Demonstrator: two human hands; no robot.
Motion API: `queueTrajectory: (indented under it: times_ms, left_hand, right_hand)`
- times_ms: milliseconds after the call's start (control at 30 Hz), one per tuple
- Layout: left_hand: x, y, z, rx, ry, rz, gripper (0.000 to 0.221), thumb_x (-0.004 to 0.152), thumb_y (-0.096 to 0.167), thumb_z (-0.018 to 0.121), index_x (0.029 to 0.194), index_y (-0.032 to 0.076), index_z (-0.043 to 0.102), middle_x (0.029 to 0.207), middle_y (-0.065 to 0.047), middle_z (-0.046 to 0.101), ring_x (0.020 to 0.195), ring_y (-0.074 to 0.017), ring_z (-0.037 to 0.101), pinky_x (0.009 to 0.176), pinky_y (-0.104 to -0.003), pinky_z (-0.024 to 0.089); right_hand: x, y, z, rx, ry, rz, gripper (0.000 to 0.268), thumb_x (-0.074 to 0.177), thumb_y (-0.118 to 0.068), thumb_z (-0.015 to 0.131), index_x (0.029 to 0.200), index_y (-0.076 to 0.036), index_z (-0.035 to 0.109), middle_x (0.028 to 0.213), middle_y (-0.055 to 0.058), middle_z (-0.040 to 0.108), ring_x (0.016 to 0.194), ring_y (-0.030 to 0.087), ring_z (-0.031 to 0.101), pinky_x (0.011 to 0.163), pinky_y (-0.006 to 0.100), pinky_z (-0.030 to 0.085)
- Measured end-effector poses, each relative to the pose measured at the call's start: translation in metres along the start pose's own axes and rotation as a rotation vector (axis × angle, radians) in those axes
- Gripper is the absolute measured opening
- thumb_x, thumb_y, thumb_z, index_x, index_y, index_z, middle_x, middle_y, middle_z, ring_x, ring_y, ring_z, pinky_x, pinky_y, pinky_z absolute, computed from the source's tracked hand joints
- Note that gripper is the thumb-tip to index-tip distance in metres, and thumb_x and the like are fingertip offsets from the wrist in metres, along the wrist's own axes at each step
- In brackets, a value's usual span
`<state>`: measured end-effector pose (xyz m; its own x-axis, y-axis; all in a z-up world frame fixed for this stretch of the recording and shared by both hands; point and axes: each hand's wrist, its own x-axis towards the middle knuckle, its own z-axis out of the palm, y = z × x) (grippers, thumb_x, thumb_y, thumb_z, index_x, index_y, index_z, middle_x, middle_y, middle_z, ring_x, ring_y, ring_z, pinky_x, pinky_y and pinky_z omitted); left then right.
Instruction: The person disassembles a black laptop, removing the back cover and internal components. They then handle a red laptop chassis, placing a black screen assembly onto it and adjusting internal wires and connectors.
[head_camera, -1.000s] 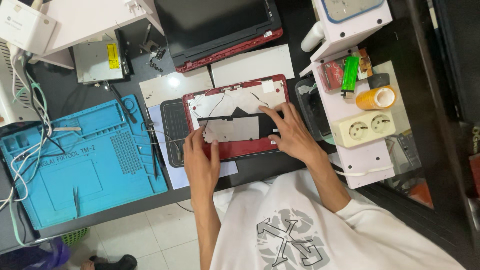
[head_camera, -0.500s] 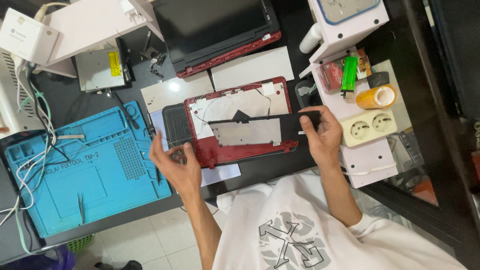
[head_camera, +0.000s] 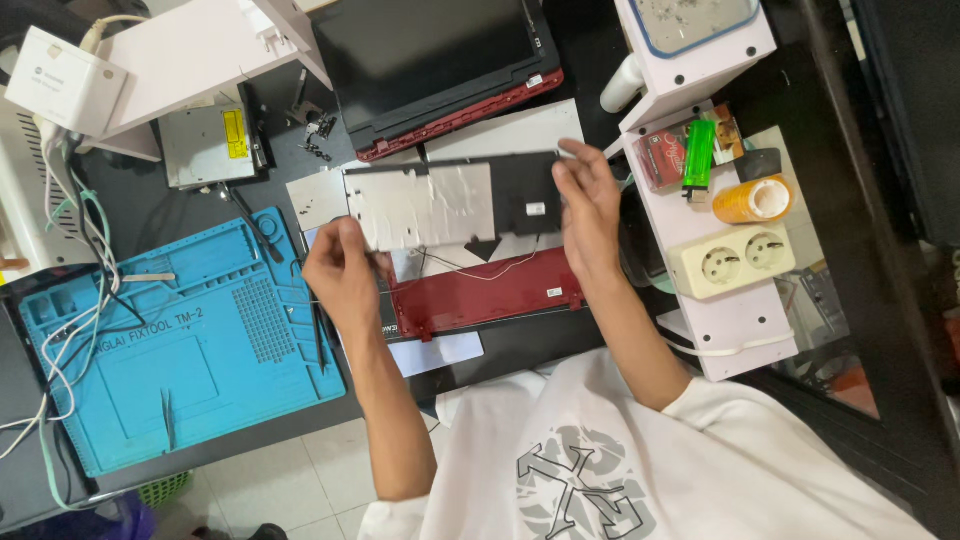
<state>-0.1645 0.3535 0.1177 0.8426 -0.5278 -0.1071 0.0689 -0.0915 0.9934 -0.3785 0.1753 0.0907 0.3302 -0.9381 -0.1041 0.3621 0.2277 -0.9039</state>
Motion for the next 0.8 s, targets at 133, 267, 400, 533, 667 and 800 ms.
queueTrajectory:
  times_ms: [133, 267, 400, 533, 667, 800]
  left_hand:
    - [0.066, -0.007, 0.028, 0.013, -0.031, 0.022, 0.026, 0.107, 0.021, 0.06, 0.1, -0.003, 0.066, 0.067, -0.002, 0.061, 0.055, -0.011, 0.064, 0.048, -0.025, 0.046]
    - [0.116, -0.016, 0.049, 0.053, -0.029, 0.047, 0.018, 0.1, 0.017, 0.06, 0.108, 0.001, 0.063, 0.065, -0.003, 0.063, 0.053, -0.0129, 0.066, 0.046, -0.027, 0.05]
    - [0.165, -0.028, 0.061, 0.413, -0.03, 0.343, 0.024, 0.101, 0.015, 0.065, 0.115, -0.004, 0.07, 0.089, -0.011, 0.068, 0.074, -0.0211, 0.067, 0.064, -0.033, 0.052]
    - [0.186, -0.041, 0.07, 0.611, -0.065, 0.268, 0.028, 0.101, 0.018, 0.066, 0.122, 0.001, 0.074, 0.098, -0.016, 0.068, 0.085, -0.0257, 0.065, 0.08, -0.039, 0.052]
    - [0.188, -0.036, 0.077, 0.433, -0.12, 0.298, 0.03, 0.102, 0.017, 0.064, 0.126, 0.0, 0.068, 0.11, -0.013, 0.074, 0.098, -0.0184, 0.072, 0.089, -0.036, 0.056]
    - [0.164, -0.01, 0.076, 0.477, -0.114, 0.433, 0.028, 0.1, 0.012, 0.065, 0.124, -0.003, 0.069, 0.114, -0.016, 0.073, 0.095, -0.0231, 0.068, 0.087, -0.039, 0.053]
  right_hand:
    - [0.047, 0.005, 0.022, -0.171, 0.002, -0.131, 0.036, 0.098, 0.0, 0.064, 0.133, 0.003, 0.06, 0.128, 0.014, 0.066, 0.116, 0.019, 0.064, 0.105, 0.032, 0.05]
    - [0.106, 0.012, 0.039, -0.533, 0.006, -0.214, 0.045, 0.094, 0.0, 0.06, 0.14, 0.001, 0.059, 0.133, 0.018, 0.069, 0.125, 0.024, 0.067, 0.104, 0.033, 0.053]
    - [0.16, 0.024, 0.045, -0.779, -0.084, -0.387, 0.045, 0.095, 0.0, 0.062, 0.139, 0.001, 0.059, 0.135, 0.025, 0.067, 0.128, 0.034, 0.066, 0.112, 0.037, 0.05]
    - [0.185, 0.03, 0.046, -1.058, -0.083, -0.322, 0.04, 0.097, -0.005, 0.064, 0.138, -0.004, 0.063, 0.126, 0.026, 0.065, 0.119, 0.037, 0.066, 0.106, 0.041, 0.05]
    - [0.19, 0.027, 0.05, -1.152, -0.136, -0.337, 0.038, 0.096, -0.008, 0.068, 0.134, -0.005, 0.066, 0.121, 0.025, 0.063, 0.114, 0.039, 0.062, 0.1, 0.043, 0.05]
    - [0.172, 0.013, 0.054, -1.03, -0.148, -0.584, 0.034, 0.099, -0.002, 0.066, 0.133, -0.002, 0.064, 0.128, 0.017, 0.068, 0.122, 0.035, 0.062, 0.105, 0.044, 0.049]
